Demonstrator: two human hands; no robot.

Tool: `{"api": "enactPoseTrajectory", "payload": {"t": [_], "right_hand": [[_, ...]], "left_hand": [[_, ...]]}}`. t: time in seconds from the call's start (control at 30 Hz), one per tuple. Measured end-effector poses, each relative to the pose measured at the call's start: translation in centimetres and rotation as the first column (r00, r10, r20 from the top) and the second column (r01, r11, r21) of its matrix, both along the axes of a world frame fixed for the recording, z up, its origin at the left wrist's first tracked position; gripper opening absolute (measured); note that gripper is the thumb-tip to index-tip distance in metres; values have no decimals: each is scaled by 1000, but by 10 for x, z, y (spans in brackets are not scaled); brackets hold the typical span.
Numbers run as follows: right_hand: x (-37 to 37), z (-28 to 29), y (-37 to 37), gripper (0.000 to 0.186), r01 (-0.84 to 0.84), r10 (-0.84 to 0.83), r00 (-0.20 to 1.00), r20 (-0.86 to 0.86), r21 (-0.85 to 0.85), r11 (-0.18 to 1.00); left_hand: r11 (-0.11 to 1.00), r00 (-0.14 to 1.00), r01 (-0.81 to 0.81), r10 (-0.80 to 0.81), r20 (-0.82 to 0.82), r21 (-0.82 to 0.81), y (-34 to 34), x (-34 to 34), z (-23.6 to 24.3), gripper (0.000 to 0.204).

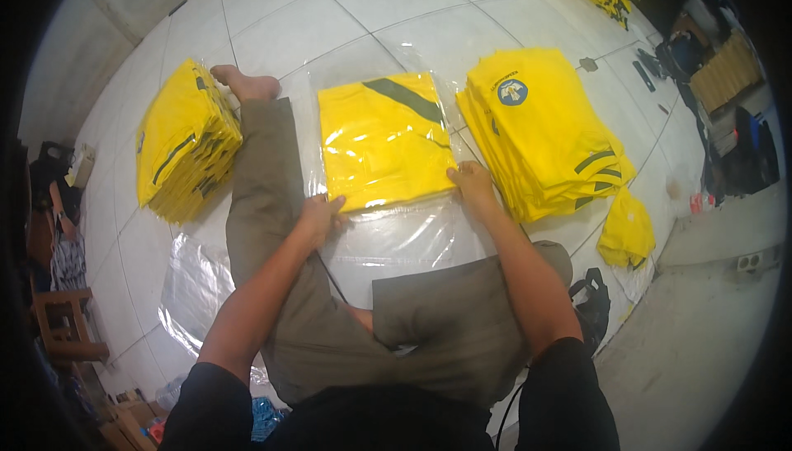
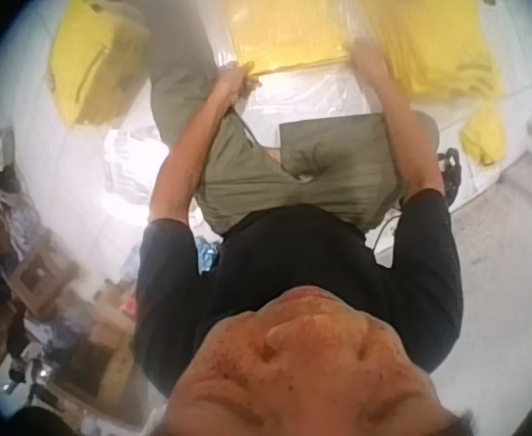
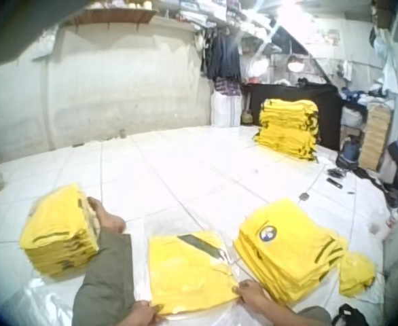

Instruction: The person sits on the floor and repeatedly folds yellow t-shirts, places them into clear plastic bags, and stacks the packaged items. The person handles the shirts and bags by hand, creating a growing pile of packaged shirts.

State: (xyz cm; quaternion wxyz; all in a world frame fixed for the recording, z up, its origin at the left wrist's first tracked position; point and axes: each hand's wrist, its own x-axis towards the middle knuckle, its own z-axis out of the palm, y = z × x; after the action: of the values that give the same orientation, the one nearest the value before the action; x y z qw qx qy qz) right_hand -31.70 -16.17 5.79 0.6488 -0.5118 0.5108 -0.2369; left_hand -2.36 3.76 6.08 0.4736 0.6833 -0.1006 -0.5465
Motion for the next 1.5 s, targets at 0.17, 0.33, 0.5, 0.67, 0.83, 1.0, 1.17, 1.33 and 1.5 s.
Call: {"api": "enactPoseTrajectory", "payload": {"t": [0.17, 0.33, 0.5, 0.67, 0.83, 1.0, 1.17, 1.33, 1.5], "right_hand": [[-8, 15, -5, 47, -203, -167, 844, -509, -592, 780], [61, 58, 37, 76, -437, -134, 861, -491, -848, 299], [81, 18, 53, 83, -767, -28, 592, -806, -573, 288], [129, 43, 91, 91, -636, 137, 771, -621, -743, 209], [143, 6, 105, 82, -829, 362, 526, -769, -560, 15], [124, 36, 65, 83, -649, 245, 760, -602, -721, 243], [65, 17, 32, 88, -751, -51, 582, -811, -561, 348], [65, 14, 18, 89, -848, 65, 398, -915, -341, 405], [84, 28, 33, 59, -760, 3, 603, -797, -574, 305]], "left_hand": [[999, 987, -41, 43, -157, 12, 5, -7, 1, 35], [996, 993, -73, 76, -93, 42, 10, 3, 12, 43], [997, 986, -59, 64, -155, 42, 1, 1, 11, 52], [999, 985, -38, 41, -166, 22, 11, 14, 0, 58], [991, 982, -131, 134, -133, 26, 3, 4, 0, 59], [996, 997, 44, -38, -70, 80, 6, 8, 8, 40], [1000, 984, 28, -29, 177, 7, 2, 2, 10, 28], [994, 995, -95, 94, -10, -51, 7, 2, 14, 24], [996, 979, -87, 85, -188, -4, 26, 5, 17, 36]]}}
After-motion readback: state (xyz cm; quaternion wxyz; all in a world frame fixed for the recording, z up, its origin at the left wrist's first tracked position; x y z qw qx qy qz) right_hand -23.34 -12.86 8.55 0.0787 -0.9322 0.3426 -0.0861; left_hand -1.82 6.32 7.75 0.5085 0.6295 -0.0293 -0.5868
